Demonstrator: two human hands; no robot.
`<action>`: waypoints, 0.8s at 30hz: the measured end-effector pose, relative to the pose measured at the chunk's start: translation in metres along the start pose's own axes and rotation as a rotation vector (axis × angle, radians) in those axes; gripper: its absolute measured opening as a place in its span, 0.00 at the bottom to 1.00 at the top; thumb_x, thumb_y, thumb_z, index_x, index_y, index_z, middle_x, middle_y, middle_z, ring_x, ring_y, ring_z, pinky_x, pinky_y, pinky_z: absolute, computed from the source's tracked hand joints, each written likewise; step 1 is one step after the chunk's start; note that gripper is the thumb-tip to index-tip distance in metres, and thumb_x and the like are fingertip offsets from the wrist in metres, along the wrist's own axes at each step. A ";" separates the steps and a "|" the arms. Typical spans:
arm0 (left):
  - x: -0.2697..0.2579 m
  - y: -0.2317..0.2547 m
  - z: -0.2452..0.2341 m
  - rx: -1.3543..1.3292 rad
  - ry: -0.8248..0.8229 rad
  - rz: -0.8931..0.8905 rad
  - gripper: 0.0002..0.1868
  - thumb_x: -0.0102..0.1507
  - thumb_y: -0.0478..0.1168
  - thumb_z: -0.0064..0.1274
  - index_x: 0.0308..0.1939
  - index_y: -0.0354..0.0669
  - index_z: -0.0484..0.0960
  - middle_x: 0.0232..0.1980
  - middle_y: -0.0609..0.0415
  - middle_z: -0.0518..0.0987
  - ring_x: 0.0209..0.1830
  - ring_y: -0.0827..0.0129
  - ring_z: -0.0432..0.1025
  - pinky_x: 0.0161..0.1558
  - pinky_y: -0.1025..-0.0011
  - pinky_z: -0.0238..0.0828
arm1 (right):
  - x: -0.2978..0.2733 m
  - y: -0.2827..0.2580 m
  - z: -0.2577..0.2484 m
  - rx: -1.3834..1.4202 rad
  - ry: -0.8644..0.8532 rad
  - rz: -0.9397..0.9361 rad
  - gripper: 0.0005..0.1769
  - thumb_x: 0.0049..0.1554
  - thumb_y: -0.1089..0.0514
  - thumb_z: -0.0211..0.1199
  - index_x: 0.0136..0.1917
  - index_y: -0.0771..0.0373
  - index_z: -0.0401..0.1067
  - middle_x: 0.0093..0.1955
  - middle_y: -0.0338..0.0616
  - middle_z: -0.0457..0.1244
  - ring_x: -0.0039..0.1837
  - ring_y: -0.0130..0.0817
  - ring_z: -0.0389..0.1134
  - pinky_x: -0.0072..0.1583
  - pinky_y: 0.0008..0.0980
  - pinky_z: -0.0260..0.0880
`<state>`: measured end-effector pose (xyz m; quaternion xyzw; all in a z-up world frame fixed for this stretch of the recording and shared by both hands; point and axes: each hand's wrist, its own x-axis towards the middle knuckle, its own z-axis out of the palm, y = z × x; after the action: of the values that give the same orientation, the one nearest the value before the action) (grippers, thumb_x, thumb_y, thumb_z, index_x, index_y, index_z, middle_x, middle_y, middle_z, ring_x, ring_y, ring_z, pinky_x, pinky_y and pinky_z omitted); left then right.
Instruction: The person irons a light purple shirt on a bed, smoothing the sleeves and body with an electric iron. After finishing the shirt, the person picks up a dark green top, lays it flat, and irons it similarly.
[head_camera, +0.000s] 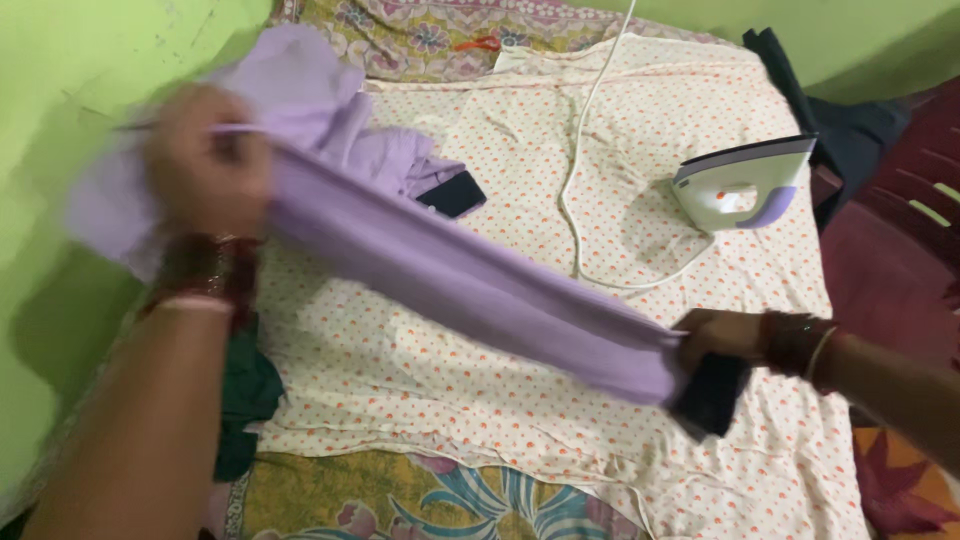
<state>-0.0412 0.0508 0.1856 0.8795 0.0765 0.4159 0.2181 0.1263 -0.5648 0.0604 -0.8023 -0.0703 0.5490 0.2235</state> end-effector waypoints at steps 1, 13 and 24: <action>0.003 0.004 0.020 0.013 -0.183 -0.072 0.07 0.65 0.42 0.58 0.45 0.46 0.84 0.43 0.49 0.83 0.43 0.55 0.79 0.48 0.61 0.75 | 0.008 0.015 -0.011 -0.026 0.011 0.027 0.22 0.49 0.61 0.66 0.57 0.70 0.76 0.41 0.45 0.71 0.40 0.32 0.69 0.44 0.33 0.72; -0.024 0.008 0.204 0.402 -0.754 -0.355 0.14 0.67 0.38 0.49 0.56 0.46 0.81 0.62 0.46 0.75 0.61 0.46 0.73 0.56 0.49 0.73 | 0.041 0.142 -0.073 0.110 0.232 0.206 0.30 0.43 0.69 0.75 0.61 0.66 0.77 0.50 0.49 0.74 0.50 0.39 0.75 0.52 0.38 0.80; -0.063 0.019 0.210 0.229 -0.540 -0.295 0.40 0.57 0.40 0.61 0.74 0.54 0.68 0.78 0.33 0.56 0.63 0.39 0.67 0.54 0.51 0.72 | 0.017 0.128 -0.049 0.289 0.350 0.233 0.31 0.45 0.66 0.73 0.64 0.57 0.77 0.54 0.45 0.71 0.53 0.38 0.73 0.54 0.41 0.78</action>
<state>0.0781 -0.0533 0.0332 0.9563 0.1887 0.1202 0.1883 0.1607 -0.6859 0.0048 -0.8476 0.1414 0.4281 0.2800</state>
